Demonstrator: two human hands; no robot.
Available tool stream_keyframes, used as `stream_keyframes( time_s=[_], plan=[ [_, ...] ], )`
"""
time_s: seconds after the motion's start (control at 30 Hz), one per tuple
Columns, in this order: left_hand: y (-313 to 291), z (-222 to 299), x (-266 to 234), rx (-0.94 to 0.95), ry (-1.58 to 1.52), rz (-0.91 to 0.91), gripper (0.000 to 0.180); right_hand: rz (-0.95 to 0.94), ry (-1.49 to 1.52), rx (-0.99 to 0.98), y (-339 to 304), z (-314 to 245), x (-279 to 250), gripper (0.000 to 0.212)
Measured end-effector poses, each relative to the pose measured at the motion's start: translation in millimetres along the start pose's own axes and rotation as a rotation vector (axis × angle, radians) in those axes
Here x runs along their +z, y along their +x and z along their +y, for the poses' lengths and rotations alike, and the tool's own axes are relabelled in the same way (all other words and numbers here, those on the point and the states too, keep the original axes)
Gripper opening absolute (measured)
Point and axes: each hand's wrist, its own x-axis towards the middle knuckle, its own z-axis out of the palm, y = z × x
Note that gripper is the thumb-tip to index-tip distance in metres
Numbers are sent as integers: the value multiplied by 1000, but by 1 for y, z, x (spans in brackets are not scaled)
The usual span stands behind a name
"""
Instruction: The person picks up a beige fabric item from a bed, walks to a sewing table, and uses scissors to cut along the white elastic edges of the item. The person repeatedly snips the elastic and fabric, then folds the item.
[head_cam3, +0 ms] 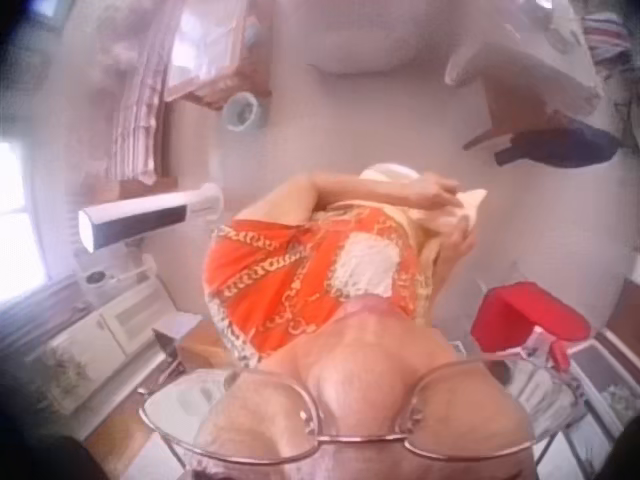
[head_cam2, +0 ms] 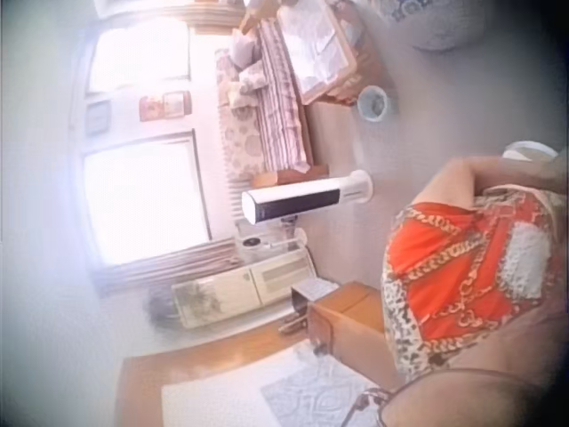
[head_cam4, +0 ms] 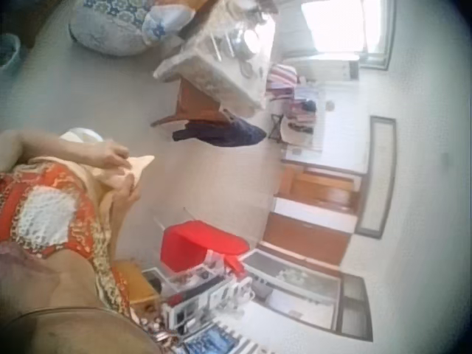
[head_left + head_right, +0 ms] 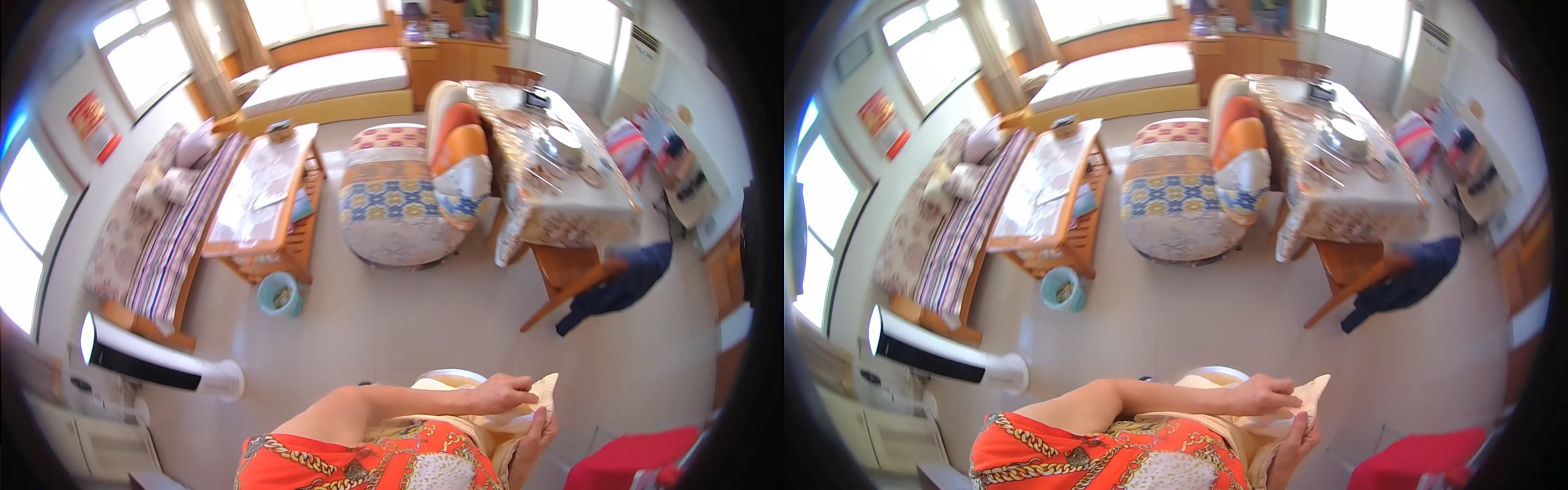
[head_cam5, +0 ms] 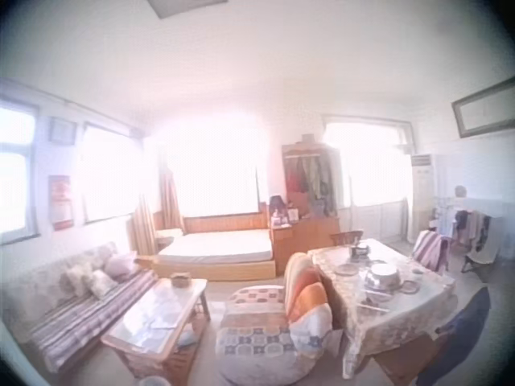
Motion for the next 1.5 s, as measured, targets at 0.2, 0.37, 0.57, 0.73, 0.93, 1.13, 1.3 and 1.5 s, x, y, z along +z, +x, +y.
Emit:
stream_keyframes(
  time_s=[0.2, 0.37, 0.57, 0.73, 0.93, 1.13, 1.3, 1.5],
  plan=[
    [-46, -10, -81, -77, 302, 292, 37, -115, 83, 40, 32, -18, 62, 37],
    [-112, 1, -151, -190, 469, 408, 37, -123, 76, 60, 35, -13, 110, 44],
    [-169, 8, -228, -395, 522, 578, 36, -113, 334, 226, 13, -27, 140, 45],
    [-187, 6, -273, -500, 440, 706, 46, -13, 470, 162, 16, -17, 110, 39],
    [-140, -2, -245, -501, 466, 592, 47, 220, 417, -70, 4, -21, 16, 37],
    [-92, -23, -145, -701, 6, 528, 55, 547, 444, -154, 4, -29, -75, 43],
    [-51, -31, -38, -762, -630, 453, 51, 729, 390, -199, -1, -11, -165, 35],
    [40, 9, 62, -703, -855, 284, 55, 733, -754, -42, -4, 24, -239, 26]
  ],
)
